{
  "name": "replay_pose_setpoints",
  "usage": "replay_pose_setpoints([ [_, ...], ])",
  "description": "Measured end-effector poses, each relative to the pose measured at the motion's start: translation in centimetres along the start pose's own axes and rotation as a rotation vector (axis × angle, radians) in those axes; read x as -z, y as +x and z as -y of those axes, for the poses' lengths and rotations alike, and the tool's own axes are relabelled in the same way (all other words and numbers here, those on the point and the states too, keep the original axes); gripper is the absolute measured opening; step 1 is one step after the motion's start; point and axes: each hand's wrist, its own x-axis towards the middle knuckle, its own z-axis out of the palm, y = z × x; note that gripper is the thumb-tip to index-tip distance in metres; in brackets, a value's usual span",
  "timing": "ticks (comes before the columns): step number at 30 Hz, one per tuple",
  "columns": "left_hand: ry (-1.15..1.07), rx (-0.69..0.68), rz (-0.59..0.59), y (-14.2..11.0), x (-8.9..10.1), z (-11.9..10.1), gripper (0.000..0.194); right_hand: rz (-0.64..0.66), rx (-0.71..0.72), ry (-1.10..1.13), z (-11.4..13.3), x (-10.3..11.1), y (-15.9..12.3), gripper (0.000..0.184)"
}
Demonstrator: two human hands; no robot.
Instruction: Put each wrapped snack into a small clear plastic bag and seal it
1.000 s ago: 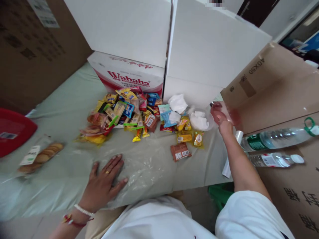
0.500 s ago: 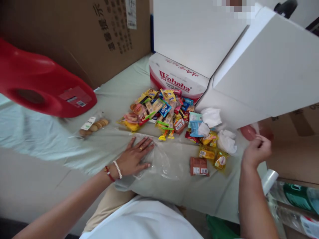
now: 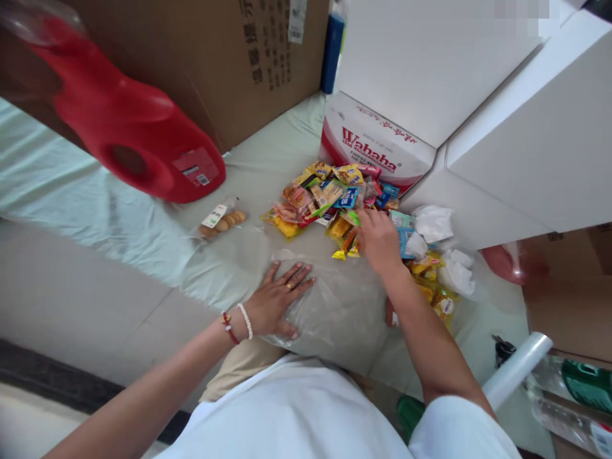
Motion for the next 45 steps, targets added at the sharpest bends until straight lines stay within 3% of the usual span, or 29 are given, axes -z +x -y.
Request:
replay_pose_setpoints([
  [2, -0.015, -0.006, -0.008, -0.2, -0.1, 0.0, 0.126, -0.195, -0.201, 0.268, 0.5, 1.8, -3.0, 0.040],
  [4, -0.025, -0.016, -0.015, -0.4, -0.2, -0.1, 0.129, -0.288, -0.445, 0.657, 1.7, 2.3, -6.4, 0.045],
  [7, -0.047, -0.054, -0.030, -0.9, -0.4, 0.0, 0.128, -0.153, -0.762, 1.142, 4.2, -0.2, -10.9, 0.053],
  [10, -0.077, -0.078, -0.067, -1.8, -0.7, 0.1, 0.112, 0.011, -0.898, 1.176, 6.4, -4.2, -13.7, 0.054],
  [13, -0.072, -0.065, -0.127, -2.7, -1.0, 0.3, 0.085, 0.083, -0.730, 0.677, 7.1, -5.5, -14.9, 0.047],
  [16, -0.044, -0.041, -0.193, -3.2, -1.4, 0.4, 0.065, 0.118, -0.391, 0.142, 6.9, -4.3, -14.5, 0.048],
  [19, -0.027, -0.038, -0.214, -3.2, -1.6, 0.5, 0.070, 0.343, -0.032, 0.019, 6.9, -3.2, -12.9, 0.060],
  [21, -0.020, -0.043, -0.208, -3.1, -1.6, 0.7, 0.081, 0.488, 0.106, 0.001, 6.9, -3.1, -11.6, 0.064],
  [26, 0.022, -0.048, -0.175, -2.8, -1.2, 1.6, 0.100, 0.554, 0.230, 0.013, 6.4, -2.9, -9.4, 0.058],
  [31, 0.039, -0.075, -0.148, -2.2, -0.9, 2.5, 0.102, 0.638, 0.329, 0.011, 6.8, -2.9, -8.6, 0.063],
  [38, 0.009, -0.092, -0.118, -2.1, -0.8, 3.0, 0.105, 0.649, 0.239, -0.116, 6.9, -3.0, -9.2, 0.056],
  [42, 0.031, -0.084, -0.113, -2.1, -0.8, 2.9, 0.106, 0.639, 0.221, -0.077, 7.5, -2.6, -10.0, 0.051],
  [45, 0.049, -0.094, -0.118, -2.2, -0.6, 3.1, 0.107, 0.614, 0.205, -0.048, 7.9, -3.5, -10.4, 0.053],
])
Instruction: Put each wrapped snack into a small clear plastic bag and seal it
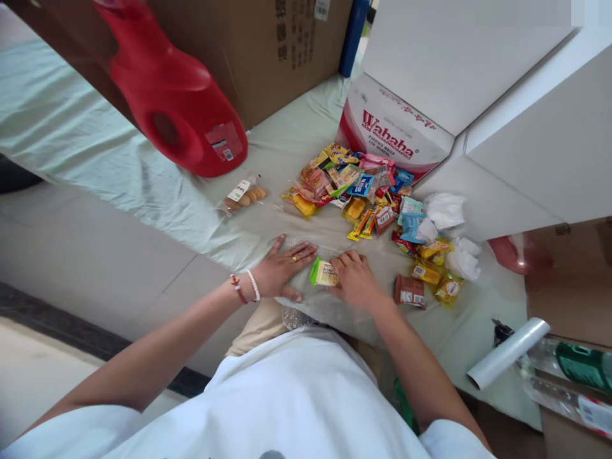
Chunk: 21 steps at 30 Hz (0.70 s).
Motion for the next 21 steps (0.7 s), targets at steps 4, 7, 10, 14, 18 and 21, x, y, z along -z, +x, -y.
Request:
replay_pose_setpoints([
  [4, -0.001, 0.009, -0.028, -1.1, 0.4, 0.5, 0.102, -0.109, -0.014, 0.117, -0.8, -1.4, -0.9, 0.071],
  [7, 0.038, 0.031, -0.162, -2.6, 0.6, 0.2, 0.090, -0.262, 0.013, 0.252, -1.5, -2.4, -4.6, 0.069],
  [10, 0.083, -0.036, -0.330, -4.2, 0.3, -1.0, 0.065, -0.302, 0.025, 0.330, -1.4, -4.5, -9.3, 0.053],
  [14, 0.009, -0.226, -0.292, -5.7, -0.5, -2.6, 0.050, -0.353, -0.015, 0.342, -0.9, -7.3, -12.7, 0.020],
  [18, -0.045, -0.224, -0.146, -6.2, -0.8, -3.1, 0.051, -0.369, -0.008, 0.500, -1.3, -6.0, -12.1, 0.019],
  [21, 0.054, -0.152, -0.169, -5.8, -0.7, -3.1, 0.067, -0.267, -0.018, 0.663, -2.8, -3.2, -10.1, 0.021],
])
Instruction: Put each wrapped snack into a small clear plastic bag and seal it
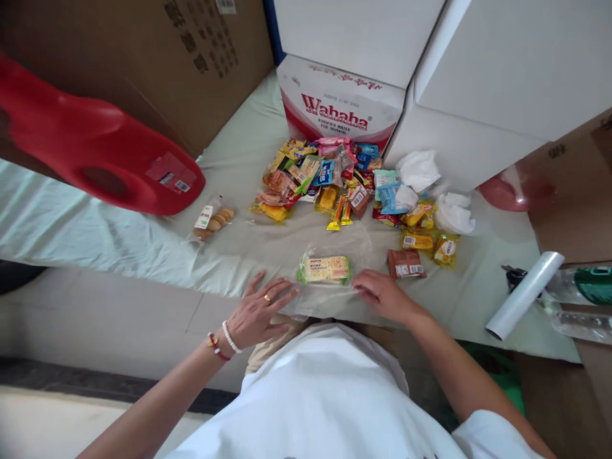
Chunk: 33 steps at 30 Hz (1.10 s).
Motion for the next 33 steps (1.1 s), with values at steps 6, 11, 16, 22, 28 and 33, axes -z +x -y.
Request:
replay_pose_setpoints([
  [6, 0.009, 0.091, -0.052, 2.6, 0.0, 1.0, 0.030, 0.039, -0.218, 0.149, -2.2, 2.8, 6.8, 0.024],
  [11, -0.239, 0.382, -0.189, 3.4, 0.4, 2.1, 0.031, 0.204, -0.324, 0.285, -3.6, 2.1, 8.8, 0.032],
  [16, -0.142, 0.219, -0.088, 3.2, 0.8, 1.8, 0.046, 0.131, -0.262, 0.152, -3.2, 1.8, 8.0, 0.043],
  [22, -0.148, 0.254, -0.132, 3.9, 0.3, 1.6, 0.033, 0.177, -0.217, 0.138, -2.6, 1.4, 8.1, 0.048],
  [28, -0.275, 0.299, -0.292, 3.6, 0.3, 1.6, 0.033, 0.213, -0.118, 0.160, -2.2, 0.8, 8.4, 0.034],
  [33, -0.186, 0.174, -0.198, 4.7, 1.4, 1.1, 0.027, 0.213, -0.162, 0.324, -2.4, 0.3, 8.8, 0.043],
])
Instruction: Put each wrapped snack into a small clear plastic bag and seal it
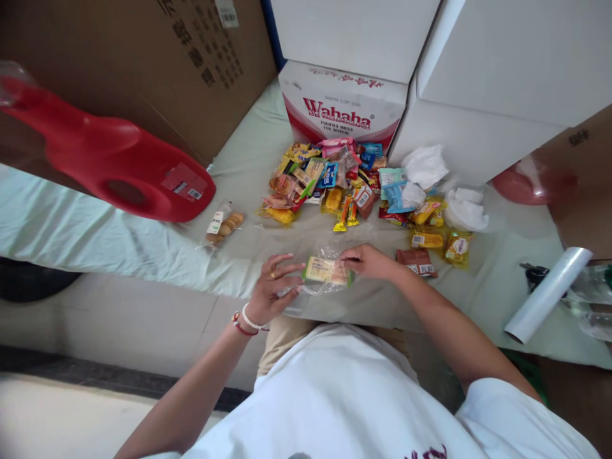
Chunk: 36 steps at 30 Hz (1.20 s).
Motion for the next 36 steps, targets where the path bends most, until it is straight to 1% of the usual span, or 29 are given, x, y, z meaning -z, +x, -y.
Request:
replay_pose_setpoints([
  [2, -0.020, -0.053, 0.037, 0.9, -0.2, -0.2, 0.028, 0.000, -0.083, 0.051, -0.2, -0.1, 0.1, 0.051],
  [3, -0.041, -0.054, 0.045, 1.2, -0.4, -0.1, 0.030, -0.002, -0.117, 0.053, -0.3, -0.2, 0.1, 0.052],
  [4, -0.060, -0.019, 0.037, 1.5, -0.7, 0.1, 0.031, -0.012, -0.137, 0.027, -0.4, -0.3, 0.1, 0.051],
  [5, -0.069, 0.057, 0.012, 1.7, -0.9, 0.4, 0.031, -0.024, -0.140, -0.029, -0.3, -0.4, 0.1, 0.049],
  [6, -0.062, 0.167, -0.031, 1.6, -1.2, 0.8, 0.031, -0.036, -0.130, -0.107, -0.2, -0.4, 0.1, 0.045],
  [8, 0.022, 0.408, -0.167, 1.0, -1.5, 1.4, 0.029, -0.045, -0.104, -0.298, 0.2, -0.6, -0.1, 0.044],
  [9, 0.089, 0.484, -0.238, 0.5, -1.6, 1.5, 0.030, -0.033, -0.099, -0.394, 0.5, -0.7, -0.1, 0.046],
  [10, 0.157, 0.494, -0.289, -0.1, -1.5, 1.5, 0.032, -0.017, -0.100, -0.483, 0.9, -0.8, -0.2, 0.048],
  [11, 0.208, 0.430, -0.297, -0.6, -1.4, 1.1, 0.036, -0.005, -0.104, -0.563, 1.3, -0.8, -0.2, 0.050],
  [12, 0.232, 0.302, -0.247, -1.0, -1.4, 0.5, 0.040, -0.001, -0.104, -0.634, 1.7, -0.9, -0.2, 0.050],
  [13, 0.229, 0.138, -0.144, -1.1, -1.3, -0.3, 0.044, 0.002, -0.102, -0.695, 2.1, -1.0, -0.2, 0.049],
  [15, 0.179, -0.180, 0.140, -0.4, -1.5, -2.3, 0.050, 0.023, -0.095, -0.774, 2.7, -1.0, -0.1, 0.048],
  [16, 0.166, -0.269, 0.250, 0.4, -1.6, -3.2, 0.053, 0.039, -0.090, -0.794, 2.9, -1.1, -0.1, 0.048],
  [17, 0.174, -0.298, 0.310, 1.3, -1.7, -4.0, 0.054, 0.052, -0.086, -0.806, 3.0, -1.1, -0.1, 0.049],
  [18, 0.198, -0.289, 0.333, 2.4, -1.8, -4.5, 0.054, 0.058, -0.084, -0.812, 3.0, -1.1, -0.1, 0.050],
  [19, 0.230, -0.257, 0.330, 3.4, -1.7, -4.7, 0.054, 0.056, -0.084, -0.814, 2.9, -1.0, -0.1, 0.051],
  [21, 0.294, -0.172, 0.295, 5.0, -1.1, -4.1, 0.055, 0.032, -0.091, -0.810, 2.6, -1.0, -0.1, 0.051],
  [23, 0.362, -0.049, 0.238, 5.7, 0.1, -2.4, 0.056, 0.007, -0.100, -0.782, 2.2, -1.0, -0.1, 0.050],
  [26, 0.462, 0.171, 0.166, 5.1, 2.2, 0.9, 0.047, -0.010, -0.080, -0.608, 1.4, -1.0, 0.0, 0.048],
  [27, 0.473, 0.207, 0.157, 4.6, 2.7, 1.9, 0.043, -0.014, -0.073, -0.516, 1.1, -1.0, 0.1, 0.046],
  [28, 0.470, 0.213, 0.137, 4.1, 3.0, 2.7, 0.041, -0.015, -0.073, -0.417, 0.8, -1.0, 0.2, 0.044],
  [29, 0.458, 0.187, 0.112, 3.4, 3.1, 3.3, 0.041, -0.012, -0.083, -0.322, 0.5, -1.1, 0.4, 0.043],
  [31, 0.397, 0.043, 0.109, 2.3, 2.7, 3.9, 0.049, 0.000, -0.127, -0.166, 0.1, -1.1, 0.7, 0.042],
  [33, 0.284, -0.134, 0.189, 1.4, 2.1, 4.0, 0.054, 0.007, -0.172, -0.067, -0.2, -1.1, 0.6, 0.045],
  [34, 0.210, -0.192, 0.235, 1.2, 1.9, 4.0, 0.053, 0.002, -0.186, -0.032, -0.2, -1.1, 0.5, 0.046],
  [36, 0.042, -0.218, 0.298, 0.9, 1.8, 4.2, 0.051, -0.039, -0.207, 0.028, -0.4, -1.0, 0.0, 0.048],
])
